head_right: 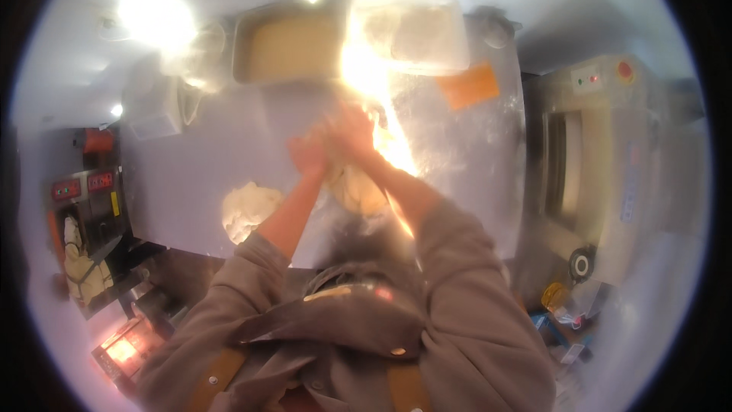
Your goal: The person handles dough on a stainless steel counter, using a scraper to move and portion it, then places portions into plastic bags and ties them. A coworker is visible in the background near an oven.
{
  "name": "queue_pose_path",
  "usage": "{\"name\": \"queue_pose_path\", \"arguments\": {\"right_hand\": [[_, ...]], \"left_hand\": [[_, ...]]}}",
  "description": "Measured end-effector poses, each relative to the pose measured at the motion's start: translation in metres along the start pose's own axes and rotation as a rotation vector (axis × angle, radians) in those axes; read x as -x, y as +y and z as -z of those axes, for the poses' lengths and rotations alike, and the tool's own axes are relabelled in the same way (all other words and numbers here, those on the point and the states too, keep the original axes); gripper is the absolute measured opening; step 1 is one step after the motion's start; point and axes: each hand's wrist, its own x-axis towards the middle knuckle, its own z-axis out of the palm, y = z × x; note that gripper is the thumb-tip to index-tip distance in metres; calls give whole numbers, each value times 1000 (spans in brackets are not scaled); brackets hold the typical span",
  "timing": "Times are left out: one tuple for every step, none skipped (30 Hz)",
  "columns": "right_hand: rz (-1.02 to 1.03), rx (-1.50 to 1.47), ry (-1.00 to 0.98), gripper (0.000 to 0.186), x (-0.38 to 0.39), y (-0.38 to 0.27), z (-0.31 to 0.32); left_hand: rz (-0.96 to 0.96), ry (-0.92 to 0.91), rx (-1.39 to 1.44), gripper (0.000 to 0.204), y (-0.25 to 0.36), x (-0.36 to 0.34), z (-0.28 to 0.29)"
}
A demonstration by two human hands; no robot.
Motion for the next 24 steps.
{"name": "queue_pose_path", "arguments": {"right_hand": [[-18, 21, 58, 73, 15, 3, 3], [-16, 27, 147, 74, 39, 10, 2], [-14, 34, 233, 75, 57, 17, -2], [-25, 74, 266, 76, 70, 24, -9], [-28, 109, 311, 76, 72, 30, -17], [-48, 146, 330, 76, 66, 38, -24], [-6, -167, 324, 77, 63, 45, -32], [-24, -152, 318, 78, 60, 50, -39], [13, -133, 342, 78, 47, 53, -44], [81, -102, 398, 78, 35, 55, -46], [77, -182, 374, 78, 28, 54, -48], [86, -256, 375, 78, 21, 51, -48], [91, -326, 370, 79, 18, 48, -45], [106, -203, 370, 79, 18, 45, -40], [118, -78, 360, 79, 18, 42, -34], [63, 56, 283, 79, 24, 38, -29], [193, 139, 275, 80, 31, 38, -21], [262, 236, 192, 80, 41, 40, -12], [315, 328, 129, 80, 55, 42, -7], [372, 350, 36, 80, 66, 45, -3], [426, 372, -34, 80, 78, 47, -1], [468, 387, -112, 79, 91, 51, -1], [378, 316, -43, 79, 100, 54, -1], [290, 249, 29, 78, 104, 57, -3]], "left_hand": [[-18, 7, -32, 65, 6, -3, -2], [-91, -10, -51, 63, 10, -4, -2], [-143, -53, -88, 61, 12, -6, -2], [-168, -109, -161, 59, 14, -5, -3], [-195, -134, -137, 59, 16, -8, -4], [-204, -157, -127, 59, 20, -14, -8], [-210, -175, -124, 59, 20, -18, -10], [-184, -236, -181, 60, 19, -21, -13], [-172, -267, -214, 61, 24, -32, -19], [-169, -274, -233, 62, 28, -43, -26], [-192, -361, -293, 63, 30, -56, -31], [-219, -437, -353, 64, 29, -69, -33], [-213, -520, -414, 65, 26, -71, -36], [-279, -462, -411, 65, 22, -74, -38], [-306, -406, -412, 66, 19, -76, -39], [-329, -354, -420, 67, 12, -73, -37], [-418, -315, -314, 68, -1, -65, -29], [-497, -279, -211, 68, -24, -51, -14], [-465, -283, -130, 68, -45, -28, -1], [-345, -322, -194, 67, -65, -4, 15], [-112, -386, -271, 65, -82, 23, 29], [-73, -393, -288, 63, -97, 49, 44], [-38, -401, -309, 61, -109, 68, 58], [48, -393, -254, 59, -118, 83, 70]]}}
